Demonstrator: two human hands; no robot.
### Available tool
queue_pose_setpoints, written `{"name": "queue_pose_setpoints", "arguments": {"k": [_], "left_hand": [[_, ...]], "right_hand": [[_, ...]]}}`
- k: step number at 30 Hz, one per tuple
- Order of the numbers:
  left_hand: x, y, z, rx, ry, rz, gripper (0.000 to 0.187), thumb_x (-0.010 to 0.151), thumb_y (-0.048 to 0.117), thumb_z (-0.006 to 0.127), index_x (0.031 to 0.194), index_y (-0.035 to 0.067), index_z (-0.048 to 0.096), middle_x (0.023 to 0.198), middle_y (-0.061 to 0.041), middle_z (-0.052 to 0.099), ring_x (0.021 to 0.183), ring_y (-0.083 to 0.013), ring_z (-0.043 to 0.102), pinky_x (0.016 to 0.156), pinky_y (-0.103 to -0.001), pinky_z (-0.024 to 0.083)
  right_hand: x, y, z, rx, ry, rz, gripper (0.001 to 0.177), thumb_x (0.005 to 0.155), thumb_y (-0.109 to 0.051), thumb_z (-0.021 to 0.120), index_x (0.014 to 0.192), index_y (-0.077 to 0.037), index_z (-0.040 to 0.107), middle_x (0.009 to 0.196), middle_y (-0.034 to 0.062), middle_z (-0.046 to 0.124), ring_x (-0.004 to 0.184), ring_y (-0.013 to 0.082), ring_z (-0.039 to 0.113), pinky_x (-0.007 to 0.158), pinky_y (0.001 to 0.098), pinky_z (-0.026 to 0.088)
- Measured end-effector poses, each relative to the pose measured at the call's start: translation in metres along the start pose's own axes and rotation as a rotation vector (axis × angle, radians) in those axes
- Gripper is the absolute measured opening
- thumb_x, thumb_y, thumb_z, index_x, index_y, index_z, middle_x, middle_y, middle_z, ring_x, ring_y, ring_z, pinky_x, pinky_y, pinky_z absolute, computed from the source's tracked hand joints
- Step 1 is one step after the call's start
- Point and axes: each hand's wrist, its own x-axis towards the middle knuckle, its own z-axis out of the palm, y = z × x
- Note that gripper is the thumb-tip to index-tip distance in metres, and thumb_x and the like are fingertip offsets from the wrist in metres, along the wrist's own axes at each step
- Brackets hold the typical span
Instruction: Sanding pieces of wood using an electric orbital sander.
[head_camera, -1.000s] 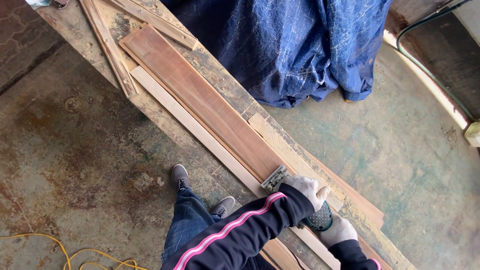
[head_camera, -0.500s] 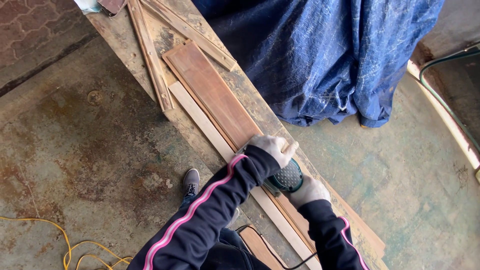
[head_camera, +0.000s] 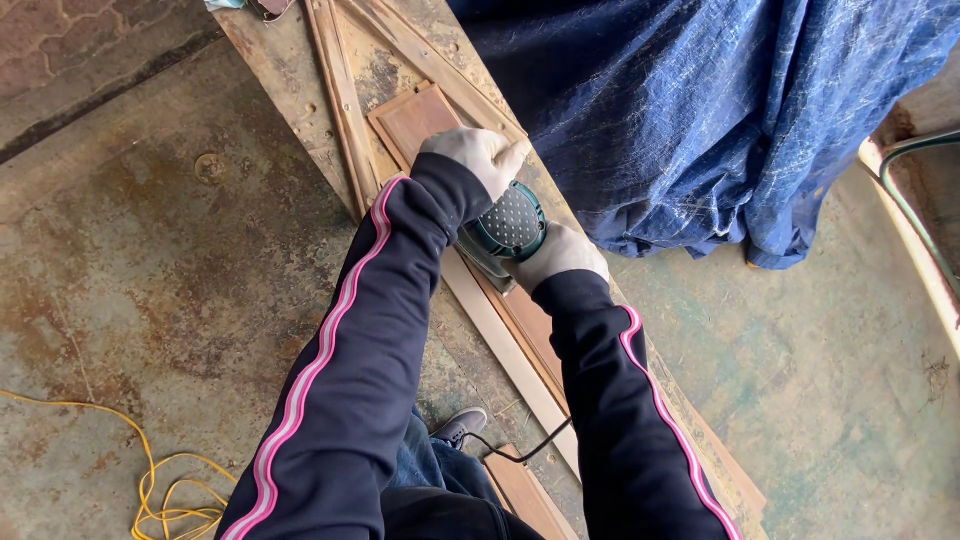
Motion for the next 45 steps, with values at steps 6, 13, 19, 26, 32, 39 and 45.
{"name": "queue_pose_setpoints", "arguments": {"k": [6, 13, 19, 26, 32, 39, 45], "left_hand": [[-0.025, 0.018, 0.032, 0.019, -0.022, 0.028, 0.054, 0.098, 0.058, 0.048, 0.088, 0.014, 0.078, 0.075, -0.011, 0.075, 0.066, -0.0286, 0.073, 0.069, -0.045, 0.057], [-0.110, 0.087, 0.098, -0.025, -0.141, 0.036, 0.057, 0.098, 0.058, 0.047, 0.076, 0.014, 0.075, 0.070, -0.011, 0.073, 0.063, -0.0272, 0.071, 0.064, -0.045, 0.057], [-0.189, 0.159, 0.185, -0.057, -0.110, 0.136, 0.055, 0.096, 0.055, 0.052, 0.078, 0.009, 0.076, 0.072, -0.019, 0.072, 0.063, -0.0345, 0.070, 0.061, -0.050, 0.054], [-0.279, 0.245, 0.263, -0.074, -0.326, 0.200, 0.054, 0.101, 0.053, 0.049, 0.087, 0.007, 0.075, 0.069, -0.021, 0.071, 0.065, -0.0336, 0.069, 0.063, -0.049, 0.052], [-0.338, 0.291, 0.334, -0.090, -0.517, 0.308, 0.053, 0.103, 0.047, 0.049, 0.088, 0.003, 0.075, 0.079, -0.025, 0.072, 0.076, -0.0381, 0.069, 0.070, -0.052, 0.050], [-0.361, 0.298, 0.369, -0.228, -0.505, 0.369, 0.050, 0.102, 0.045, 0.048, 0.091, 0.004, 0.075, 0.080, -0.022, 0.072, 0.075, -0.0390, 0.069, 0.071, -0.053, 0.048], [-0.329, 0.283, 0.352, -0.209, -0.454, 0.365, 0.051, 0.103, 0.046, 0.048, 0.091, 0.004, 0.075, 0.078, -0.020, 0.072, 0.073, -0.0366, 0.069, 0.071, -0.051, 0.049]], "right_hand": [[-0.023, 0.035, 0.012, -0.038, -0.038, 0.037, 0.052, 0.071, -0.053, 0.082, 0.103, -0.012, 0.077, 0.094, 0.0165, 0.076, 0.091, 0.0327, 0.074, 0.084, 0.0441, 0.058], [-0.100, 0.140, 0.046, 0.039, -0.052, 0.105, 0.051, 0.073, -0.050, 0.079, 0.106, -0.011, 0.075, 0.092, 0.0193, 0.076, 0.088, 0.0359, 0.075, 0.081, 0.0463, 0.059], [-0.170, 0.264, 0.084, -0.013, -0.105, 0.253, 0.049, 0.075, -0.051, 0.079, 0.100, -0.010, 0.077, 0.090, 0.0189, 0.078, 0.089, 0.0346, 0.076, 0.082, 0.0445, 0.060], [-0.261, 0.397, 0.127, -0.049, -0.178, 0.454, 0.050, 0.072, -0.050, 0.080, 0.101, -0.010, 0.076, 0.090, 0.0181, 0.078, 0.089, 0.0327, 0.078, 0.084, 0.0429, 0.061], [-0.334, 0.505, 0.183, -0.035, -0.068, 0.510, 0.045, 0.071, -0.047, 0.079, 0.096, -0.010, 0.077, 0.088, 0.0191, 0.079, 0.091, 0.0334, 0.078, 0.085, 0.0415, 0.062], [-0.355, 0.534, 0.190, -0.022, -0.076, 0.599, 0.046, 0.064, -0.042, 0.085, 0.099, -0.012, 0.077, 0.087, 0.0179, 0.079, 0.089, 0.0341, 0.078, 0.082, 0.0417, 0.062], [-0.319, 0.518, 0.178, -0.053, -0.106, 0.610, 0.043, 0.064, -0.041, 0.086, 0.093, -0.010, 0.079, 0.087, 0.0172, 0.080, 0.087, 0.0328, 0.079, 0.082, 0.0406, 0.062]]}}
